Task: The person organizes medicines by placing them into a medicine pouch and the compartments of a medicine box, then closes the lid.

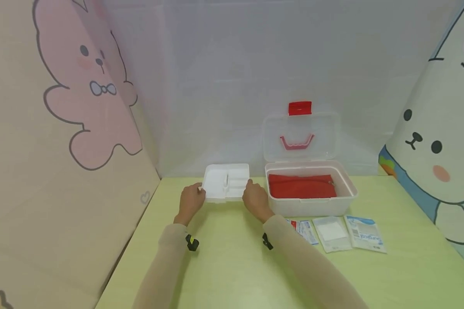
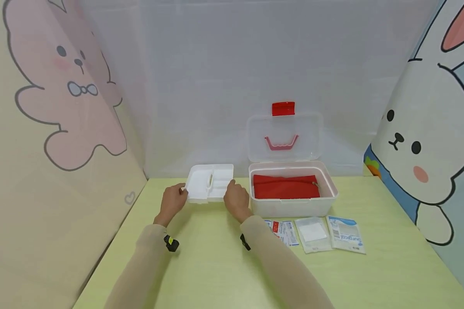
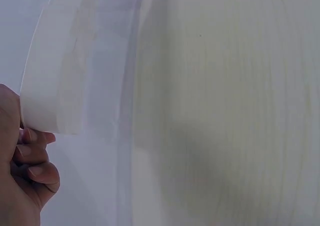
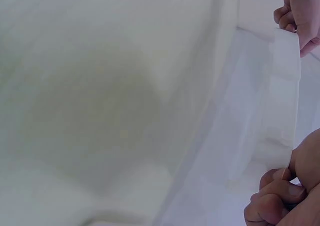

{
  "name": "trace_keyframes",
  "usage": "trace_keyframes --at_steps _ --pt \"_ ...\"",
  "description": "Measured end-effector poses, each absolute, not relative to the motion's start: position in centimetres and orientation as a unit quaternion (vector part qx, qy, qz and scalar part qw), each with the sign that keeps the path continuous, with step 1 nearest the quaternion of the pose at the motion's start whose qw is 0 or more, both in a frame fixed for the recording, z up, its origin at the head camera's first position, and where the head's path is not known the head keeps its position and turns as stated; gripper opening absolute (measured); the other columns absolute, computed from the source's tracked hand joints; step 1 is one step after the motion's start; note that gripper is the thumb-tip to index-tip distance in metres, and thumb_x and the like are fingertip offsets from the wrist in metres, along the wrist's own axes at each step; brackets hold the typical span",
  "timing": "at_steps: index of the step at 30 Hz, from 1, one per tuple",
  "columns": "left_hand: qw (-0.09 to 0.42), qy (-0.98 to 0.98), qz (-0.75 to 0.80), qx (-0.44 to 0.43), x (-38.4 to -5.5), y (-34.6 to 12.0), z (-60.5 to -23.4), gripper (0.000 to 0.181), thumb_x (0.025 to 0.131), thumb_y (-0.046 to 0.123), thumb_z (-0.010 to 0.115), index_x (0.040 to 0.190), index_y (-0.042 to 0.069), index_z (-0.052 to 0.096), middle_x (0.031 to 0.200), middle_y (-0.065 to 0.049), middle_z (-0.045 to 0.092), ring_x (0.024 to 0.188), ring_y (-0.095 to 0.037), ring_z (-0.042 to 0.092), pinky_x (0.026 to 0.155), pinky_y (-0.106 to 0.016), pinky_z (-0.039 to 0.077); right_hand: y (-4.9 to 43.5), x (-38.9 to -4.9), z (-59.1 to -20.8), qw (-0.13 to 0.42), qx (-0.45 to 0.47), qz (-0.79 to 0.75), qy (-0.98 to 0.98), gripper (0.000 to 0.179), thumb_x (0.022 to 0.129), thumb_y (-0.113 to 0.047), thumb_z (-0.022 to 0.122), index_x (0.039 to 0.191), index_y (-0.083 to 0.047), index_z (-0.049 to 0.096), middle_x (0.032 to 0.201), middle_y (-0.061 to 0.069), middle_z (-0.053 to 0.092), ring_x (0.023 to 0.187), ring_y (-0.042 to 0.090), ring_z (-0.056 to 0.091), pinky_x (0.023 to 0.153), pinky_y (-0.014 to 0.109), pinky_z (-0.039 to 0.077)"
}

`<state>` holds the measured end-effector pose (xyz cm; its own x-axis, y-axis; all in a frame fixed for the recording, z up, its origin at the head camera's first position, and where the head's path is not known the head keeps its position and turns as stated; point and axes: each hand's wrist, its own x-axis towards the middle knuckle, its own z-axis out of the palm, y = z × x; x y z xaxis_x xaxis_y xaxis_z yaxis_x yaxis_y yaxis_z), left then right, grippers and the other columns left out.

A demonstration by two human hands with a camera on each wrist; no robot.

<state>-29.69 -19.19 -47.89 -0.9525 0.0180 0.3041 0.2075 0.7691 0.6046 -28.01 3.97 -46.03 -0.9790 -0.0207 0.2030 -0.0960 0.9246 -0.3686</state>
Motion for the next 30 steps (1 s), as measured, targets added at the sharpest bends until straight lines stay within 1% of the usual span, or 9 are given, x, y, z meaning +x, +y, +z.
trace_keyframes --at_steps 4,12,14,17,19,22,25,26,30 --pt "0.160 -0.917 -0.360 -0.065 -28.7 -19.4 -46.4 0.037 0.091 0.011 0.050 0.120 -0.005 0.066 0.048 0.002 0.039 0.042 -0.009 0.026 0.039 -0.023 0.021 4.0 -27.7 -44.2 0.121 0.032 0.182 -0.975 0.030 0.094 -0.010 0.053 0.119 0.005 0.059 0.081 0.020 0.068 0.073 0.037 0.069 0.060 0.044 0.057" --pt "0.174 -0.888 -0.418 -0.084 -27.3 -18.8 -43.9 0.036 0.091 0.012 0.053 0.119 -0.005 0.066 0.047 0.000 0.044 0.041 -0.011 0.029 0.040 -0.023 0.022 6.0 -26.4 -40.3 0.151 0.060 0.181 -0.970 0.013 0.093 -0.008 0.050 0.096 0.002 0.059 0.075 0.023 0.066 0.070 0.042 0.067 0.058 0.050 0.056" --pt "0.173 -0.884 -0.426 -0.084 -27.0 -18.4 -43.4 0.035 0.091 0.013 0.053 0.119 -0.004 0.066 0.048 0.000 0.044 0.041 -0.010 0.029 0.041 -0.024 0.024 6.7 -25.9 -39.4 0.155 0.069 0.184 -0.968 0.014 0.094 -0.008 0.049 0.095 0.002 0.058 0.074 0.024 0.065 0.070 0.043 0.067 0.058 0.052 0.055" --pt "0.168 -0.878 -0.441 -0.083 -26.4 -17.6 -42.5 0.034 0.090 0.013 0.055 0.118 -0.003 0.067 0.049 0.000 0.046 0.041 -0.011 0.031 0.043 -0.026 0.028 8.0 -25.1 -38.3 0.162 0.084 0.191 -0.964 0.019 0.094 -0.008 0.046 0.101 0.004 0.060 0.074 0.024 0.065 0.070 0.043 0.066 0.056 0.052 0.054" --pt "0.161 -0.873 -0.452 -0.086 -25.8 -17.0 -41.9 0.033 0.090 0.013 0.055 0.117 -0.002 0.067 0.050 -0.001 0.049 0.040 -0.011 0.035 0.047 -0.026 0.034 9.0 -24.5 -37.7 0.163 0.092 0.198 -0.962 0.021 0.094 -0.008 0.045 0.102 0.004 0.060 0.073 0.023 0.064 0.069 0.042 0.066 0.056 0.051 0.053" --pt "0.147 -0.865 -0.470 -0.097 -24.6 -16.0 -40.9 0.032 0.090 0.011 0.056 0.116 -0.002 0.067 0.052 -0.003 0.055 0.040 -0.014 0.047 0.049 -0.027 0.039 10.3 -23.3 -37.0 0.165 0.096 0.210 -0.959 0.017 0.095 -0.009 0.045 0.098 0.003 0.058 0.068 0.018 0.060 0.066 0.037 0.063 0.053 0.048 0.050" --pt "0.144 -0.858 -0.480 -0.109 -23.4 -15.1 -40.1 0.031 0.090 0.010 0.056 0.117 -0.002 0.067 0.054 -0.004 0.059 0.042 -0.018 0.055 0.046 -0.026 0.039 11.4 -22.0 -36.1 0.175 0.105 0.226 -0.953 0.013 0.095 -0.008 0.047 0.092 0.001 0.056 0.062 0.013 0.055 0.059 0.030 0.057 0.050 0.041 0.044" --pt "0.146 -0.856 -0.482 -0.113 -23.0 -14.8 -39.9 0.031 0.090 0.010 0.055 0.116 -0.002 0.067 0.055 -0.004 0.060 0.042 -0.018 0.056 0.043 -0.026 0.036 11.7 -21.6 -35.8 0.179 0.107 0.230 -0.950 0.012 0.095 -0.008 0.047 0.091 0.000 0.055 0.060 0.011 0.053 0.056 0.027 0.054 0.049 0.038 0.043" --pt "0.155 -0.855 -0.479 -0.127 -21.5 -13.8 -39.4 0.030 0.091 0.010 0.056 0.117 -0.001 0.067 0.058 -0.004 0.062 0.043 -0.014 0.057 0.042 -0.025 0.037 12.9 -20.0 -35.1 0.194 0.114 0.248 -0.942 0.012 0.095 -0.008 0.048 0.095 0.000 0.057 0.059 0.007 0.051 0.054 0.023 0.047 0.049 0.033 0.039"
